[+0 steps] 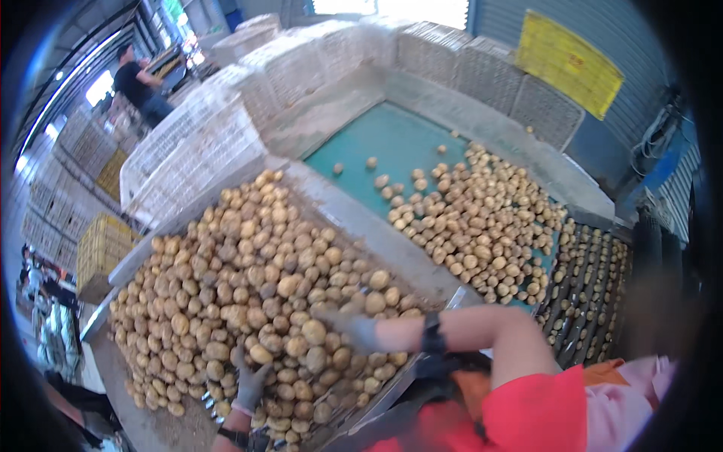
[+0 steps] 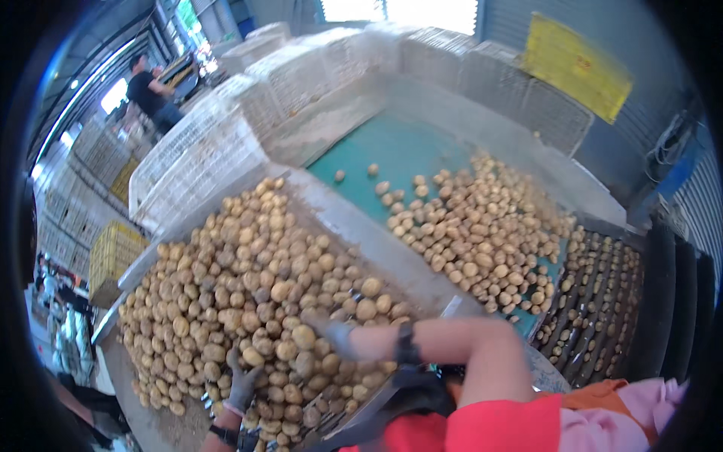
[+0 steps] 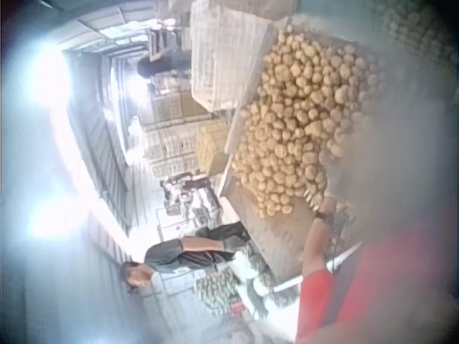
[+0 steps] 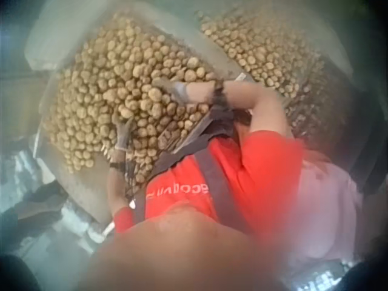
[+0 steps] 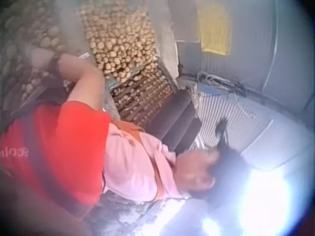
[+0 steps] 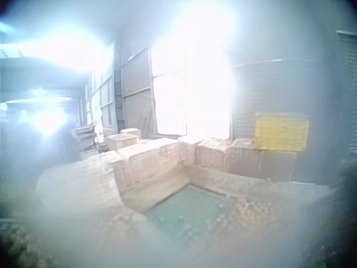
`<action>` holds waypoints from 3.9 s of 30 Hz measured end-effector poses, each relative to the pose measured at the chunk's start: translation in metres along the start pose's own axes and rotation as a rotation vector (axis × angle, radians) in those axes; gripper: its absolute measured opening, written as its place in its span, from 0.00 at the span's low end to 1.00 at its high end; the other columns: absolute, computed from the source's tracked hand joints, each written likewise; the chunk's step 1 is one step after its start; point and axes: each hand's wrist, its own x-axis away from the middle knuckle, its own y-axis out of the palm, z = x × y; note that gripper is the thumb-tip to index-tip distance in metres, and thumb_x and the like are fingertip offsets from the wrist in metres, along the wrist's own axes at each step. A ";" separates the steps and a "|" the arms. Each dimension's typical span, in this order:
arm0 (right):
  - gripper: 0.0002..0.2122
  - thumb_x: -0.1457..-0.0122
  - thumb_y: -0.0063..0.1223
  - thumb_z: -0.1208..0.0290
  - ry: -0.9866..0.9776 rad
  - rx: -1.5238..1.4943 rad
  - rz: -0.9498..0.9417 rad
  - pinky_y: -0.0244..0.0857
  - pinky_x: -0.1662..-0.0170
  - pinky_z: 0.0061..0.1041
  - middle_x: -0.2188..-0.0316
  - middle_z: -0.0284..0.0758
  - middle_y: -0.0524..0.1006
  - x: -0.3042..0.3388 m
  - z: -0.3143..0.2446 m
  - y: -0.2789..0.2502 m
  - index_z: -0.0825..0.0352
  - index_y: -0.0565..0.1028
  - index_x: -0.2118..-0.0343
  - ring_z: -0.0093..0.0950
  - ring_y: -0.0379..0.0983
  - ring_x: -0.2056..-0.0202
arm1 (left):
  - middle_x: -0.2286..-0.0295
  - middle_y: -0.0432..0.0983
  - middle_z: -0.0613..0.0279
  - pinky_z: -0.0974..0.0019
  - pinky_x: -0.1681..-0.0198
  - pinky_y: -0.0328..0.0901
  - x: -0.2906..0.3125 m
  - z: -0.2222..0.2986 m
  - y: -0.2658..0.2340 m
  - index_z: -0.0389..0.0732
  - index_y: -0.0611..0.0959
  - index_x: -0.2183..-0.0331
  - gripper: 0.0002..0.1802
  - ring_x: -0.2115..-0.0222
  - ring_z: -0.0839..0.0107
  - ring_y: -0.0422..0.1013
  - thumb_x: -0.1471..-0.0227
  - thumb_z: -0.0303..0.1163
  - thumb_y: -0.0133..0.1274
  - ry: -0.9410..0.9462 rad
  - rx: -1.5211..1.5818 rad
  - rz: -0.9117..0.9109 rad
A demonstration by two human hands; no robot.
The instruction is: The person sorts potatoes on a vibrating metal conveyor, pushing them along the rails and clearing debris. They lift and empty large mesh bags of potatoes onto the sorting table and occasionally move small waste items into a separate bin.
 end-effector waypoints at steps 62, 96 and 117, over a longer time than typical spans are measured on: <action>0.22 0.46 0.59 0.55 -0.864 2.428 -0.230 0.42 0.34 0.55 0.42 0.35 0.69 -0.054 -0.034 0.039 0.44 0.74 0.46 0.44 0.52 0.34 | 0.54 0.77 0.44 0.50 0.55 0.69 0.268 0.010 -0.046 0.37 0.78 0.50 0.27 0.58 0.46 0.75 0.49 0.41 0.58 -0.194 -0.801 0.619; 0.11 0.44 0.55 0.60 -0.675 1.892 -0.505 0.72 0.61 0.39 0.68 0.43 0.80 -0.003 -0.018 0.025 0.57 0.81 0.62 0.43 0.78 0.65 | 0.50 0.74 0.45 0.53 0.46 0.65 0.273 -0.008 -0.032 0.31 0.73 0.45 0.32 0.50 0.47 0.71 0.55 0.21 0.58 0.065 -0.865 1.100; 0.21 0.36 0.43 0.60 -0.632 1.770 -1.273 0.67 0.46 0.39 0.48 0.45 0.75 -0.053 0.138 0.335 0.61 0.70 0.42 0.44 0.73 0.49 | 0.36 0.52 0.52 0.54 0.36 0.53 0.291 0.009 -0.039 0.35 0.51 0.33 0.44 0.37 0.58 0.56 0.51 0.18 0.45 0.272 -0.077 1.460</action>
